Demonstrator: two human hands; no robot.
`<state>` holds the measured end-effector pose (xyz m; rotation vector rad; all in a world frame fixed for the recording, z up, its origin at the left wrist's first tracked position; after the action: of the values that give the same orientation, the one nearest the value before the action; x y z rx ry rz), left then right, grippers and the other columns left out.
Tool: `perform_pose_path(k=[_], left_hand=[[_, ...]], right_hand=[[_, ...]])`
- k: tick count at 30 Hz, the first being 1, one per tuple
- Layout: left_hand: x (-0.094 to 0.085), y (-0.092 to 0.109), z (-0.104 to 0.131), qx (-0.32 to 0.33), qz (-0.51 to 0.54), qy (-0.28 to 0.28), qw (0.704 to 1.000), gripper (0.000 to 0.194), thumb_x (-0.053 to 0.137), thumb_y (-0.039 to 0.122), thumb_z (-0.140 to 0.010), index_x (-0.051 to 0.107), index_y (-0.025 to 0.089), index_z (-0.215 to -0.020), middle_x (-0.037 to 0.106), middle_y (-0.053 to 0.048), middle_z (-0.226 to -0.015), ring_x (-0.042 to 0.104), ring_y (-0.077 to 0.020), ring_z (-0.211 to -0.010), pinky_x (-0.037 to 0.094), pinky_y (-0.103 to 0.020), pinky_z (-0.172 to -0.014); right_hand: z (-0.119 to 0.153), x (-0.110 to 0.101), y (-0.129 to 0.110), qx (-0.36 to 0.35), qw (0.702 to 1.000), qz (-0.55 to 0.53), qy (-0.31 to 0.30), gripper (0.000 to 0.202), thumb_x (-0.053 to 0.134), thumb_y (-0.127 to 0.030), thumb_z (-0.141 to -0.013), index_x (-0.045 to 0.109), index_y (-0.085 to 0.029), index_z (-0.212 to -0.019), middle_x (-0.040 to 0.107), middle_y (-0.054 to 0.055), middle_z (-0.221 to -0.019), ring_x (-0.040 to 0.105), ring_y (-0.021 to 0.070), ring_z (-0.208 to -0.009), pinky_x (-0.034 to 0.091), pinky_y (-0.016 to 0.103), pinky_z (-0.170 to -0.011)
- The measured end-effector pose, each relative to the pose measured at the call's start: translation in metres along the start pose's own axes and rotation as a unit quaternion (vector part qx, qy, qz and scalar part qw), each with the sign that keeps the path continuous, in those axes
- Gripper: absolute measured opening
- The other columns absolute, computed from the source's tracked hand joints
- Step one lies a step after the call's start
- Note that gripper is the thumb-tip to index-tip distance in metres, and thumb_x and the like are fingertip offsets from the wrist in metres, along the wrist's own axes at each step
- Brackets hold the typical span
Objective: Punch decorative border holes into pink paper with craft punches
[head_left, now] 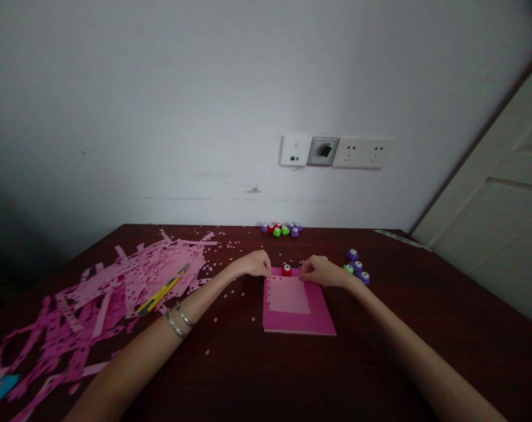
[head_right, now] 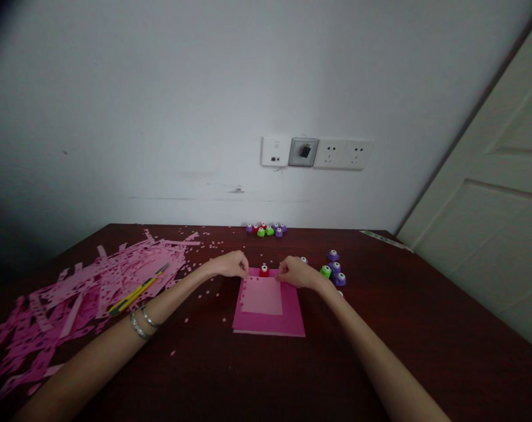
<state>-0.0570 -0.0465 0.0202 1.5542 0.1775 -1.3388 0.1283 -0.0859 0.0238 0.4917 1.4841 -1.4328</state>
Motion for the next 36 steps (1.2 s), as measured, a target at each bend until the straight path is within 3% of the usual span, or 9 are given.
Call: perform_pose_path(k=[20, 36], left_hand=[[-0.003, 0.005, 0.002, -0.005, -0.006, 0.028, 1.0, 0.014, 0.06, 0.022, -0.063, 0.069, 0.011, -0.064, 0.064, -0.004, -0.059, 0.052, -0.0113, -0.056, 0.036, -0.02, -0.052], [-0.003, -0.004, -0.003, -0.027, -0.009, 0.044, 0.999, 0.019, 0.057, 0.025, -0.066, 0.069, 0.011, -0.069, 0.063, -0.004, -0.059, 0.054, -0.0115, -0.055, 0.037, -0.019, -0.052]], right_hand=[[-0.002, 0.0, 0.005, 0.007, 1.0, 0.005, 0.023, 0.018, 0.051, -0.026, -0.072, 0.055, -0.015, -0.059, 0.056, 0.001, -0.054, 0.048, 0.0104, -0.047, 0.031, 0.021, -0.044], [-0.009, 0.001, 0.012, -0.013, 0.997, 0.04, 0.07, 0.017, 0.051, -0.025, -0.072, 0.059, -0.014, -0.061, 0.061, 0.003, -0.06, 0.052, 0.0127, -0.056, 0.033, 0.022, -0.052]])
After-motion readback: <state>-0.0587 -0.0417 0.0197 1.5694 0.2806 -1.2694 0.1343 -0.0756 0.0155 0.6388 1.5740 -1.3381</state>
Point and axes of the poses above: each hand's wrist, its own z-axis away from the middle knuckle, its own x-axis out of the palm, y = z × x, the point moved 4 cm from there along -z, towards the middle knuckle
